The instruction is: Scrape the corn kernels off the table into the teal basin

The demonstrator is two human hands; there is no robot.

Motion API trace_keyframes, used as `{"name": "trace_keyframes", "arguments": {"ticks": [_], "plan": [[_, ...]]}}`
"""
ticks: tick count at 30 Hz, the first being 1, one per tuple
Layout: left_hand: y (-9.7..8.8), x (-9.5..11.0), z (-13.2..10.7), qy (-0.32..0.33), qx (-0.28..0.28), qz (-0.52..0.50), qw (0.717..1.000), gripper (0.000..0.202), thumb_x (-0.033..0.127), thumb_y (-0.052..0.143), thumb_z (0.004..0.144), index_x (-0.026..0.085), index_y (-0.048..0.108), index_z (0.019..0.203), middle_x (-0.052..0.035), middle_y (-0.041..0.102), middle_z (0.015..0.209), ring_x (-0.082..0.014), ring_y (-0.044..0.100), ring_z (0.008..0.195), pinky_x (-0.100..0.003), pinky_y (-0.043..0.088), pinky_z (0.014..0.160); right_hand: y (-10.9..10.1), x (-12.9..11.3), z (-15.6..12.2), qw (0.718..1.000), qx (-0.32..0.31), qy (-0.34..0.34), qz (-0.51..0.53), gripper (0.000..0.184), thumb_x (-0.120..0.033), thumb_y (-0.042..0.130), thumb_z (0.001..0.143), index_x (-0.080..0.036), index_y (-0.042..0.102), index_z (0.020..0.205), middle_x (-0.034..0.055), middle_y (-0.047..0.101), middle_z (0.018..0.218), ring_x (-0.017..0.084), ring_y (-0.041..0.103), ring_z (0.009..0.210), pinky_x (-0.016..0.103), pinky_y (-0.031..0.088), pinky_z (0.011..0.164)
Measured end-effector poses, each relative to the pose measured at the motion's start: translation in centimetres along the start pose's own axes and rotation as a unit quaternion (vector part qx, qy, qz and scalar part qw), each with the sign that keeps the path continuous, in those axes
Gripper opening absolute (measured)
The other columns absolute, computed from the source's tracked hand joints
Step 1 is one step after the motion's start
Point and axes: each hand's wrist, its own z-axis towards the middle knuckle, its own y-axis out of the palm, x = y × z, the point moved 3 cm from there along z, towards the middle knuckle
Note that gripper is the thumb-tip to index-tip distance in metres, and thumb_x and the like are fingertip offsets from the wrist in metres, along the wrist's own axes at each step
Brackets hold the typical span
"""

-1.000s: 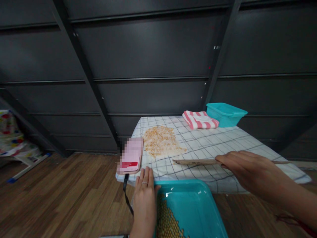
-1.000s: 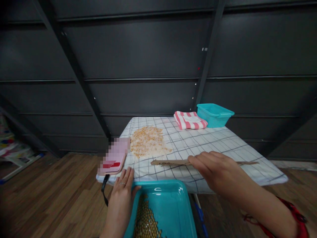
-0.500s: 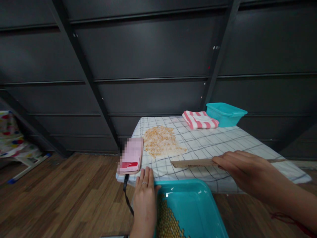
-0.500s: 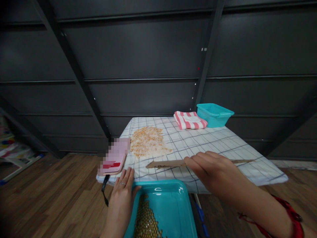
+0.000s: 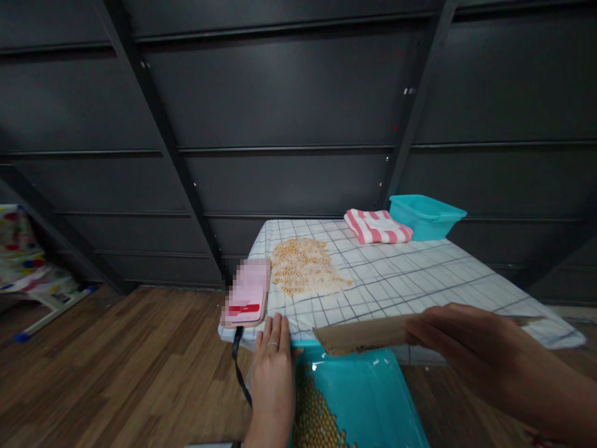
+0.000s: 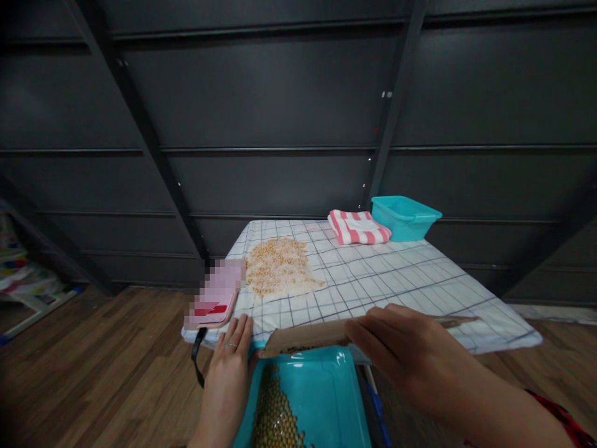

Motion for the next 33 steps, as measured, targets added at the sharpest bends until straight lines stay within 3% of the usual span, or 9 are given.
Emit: {"name": "trace_keyframes", "arguments": {"ticks": [3,6,10,17,23,29,33], "plan": [[-0.2,0.1,0.1,0.004,-0.001,0.01,1.0,0.044,0.01,0.045,0.08,0.012,0.052,0.124,-0.0153,0.061,0.124,-0.026,0.055,0.116,-0.044,0.05,0.092,-0.6,-0.7,-0.1,0.996,0.007,-0.057,-0.063,0.036,-0.012,0.031,0.088,-0.024,0.063,0.079,0.0019,0.064,0.062,0.014,0.056,0.052,0.025,0.046,0.046],[-0.4,0.1,0.1,0.012,0.002,0.03,0.999,0.041,0.01,0.045,0.081,0.011,0.054,0.121,-0.0156,0.062,0.123,-0.0255,0.056,0.114,-0.042,0.051,0.09,-1.2,-0.9,-0.1,0.996,-0.008,-0.063,-0.065,0.032,-0.014,0.032,0.089,-0.024,0.061,0.08,0.0015,0.064,0.061,0.014,0.056,0.052,0.024,0.047,0.047],[-0.5,0.1,0.2,0.014,-0.011,0.036,0.999,0.045,0.01,0.045,0.081,0.016,0.051,0.125,-0.0129,0.06,0.126,-0.025,0.054,0.117,-0.044,0.049,0.092,-1.7,0.0,-0.2,0.999,0.02,-0.016,-0.036,0.026,-0.019,0.034,0.091,-0.025,0.059,0.086,-0.0001,0.066,0.064,0.013,0.059,0.052,0.022,0.048,0.047],[-0.4,0.2,0.2,0.008,0.0,0.016,1.0,0.042,0.014,0.047,0.082,0.015,0.052,0.124,-0.0141,0.061,0.124,-0.0271,0.055,0.115,-0.046,0.051,0.09,0.4,1.8,-0.2,0.997,-0.045,0.062,0.014,0.033,-0.024,0.035,0.093,-0.021,0.057,0.068,-0.0004,0.063,0.058,0.011,0.058,0.048,0.021,0.046,0.044],[-0.7,0.3,0.3,0.033,0.008,0.037,0.999,0.039,0.016,0.049,0.082,0.008,0.055,0.12,-0.0174,0.063,0.12,-0.0277,0.057,0.112,-0.043,0.052,0.088,2.6,2.3,0.0,0.985,-0.051,-0.077,-0.144,0.036,-0.001,0.028,0.084,-0.016,0.06,0.077,0.0028,0.062,0.06,0.014,0.057,0.052,0.025,0.044,0.05],[-0.3,0.2,0.1,0.057,0.02,0.064,0.996,0.037,0.019,0.047,0.085,0.007,0.055,0.118,-0.0176,0.064,0.119,-0.0263,0.058,0.112,-0.04,0.052,0.087,2.7,4.4,0.3,0.977,-0.031,-0.091,-0.189,0.03,-0.001,0.033,0.082,-0.012,0.06,0.088,0.0078,0.067,0.073,0.017,0.059,0.063,0.03,0.046,0.058],[0.3,-0.1,-0.1,0.039,0.008,0.038,0.998,0.04,0.022,0.046,0.085,0.014,0.051,0.125,-0.0144,0.061,0.125,-0.0261,0.055,0.115,-0.043,0.051,0.09,3.2,7.1,0.3,0.98,-0.02,-0.059,-0.187,0.033,-0.002,0.033,0.08,-0.014,0.061,0.094,0.0063,0.068,0.077,0.017,0.062,0.069,0.031,0.048,0.063]]}}
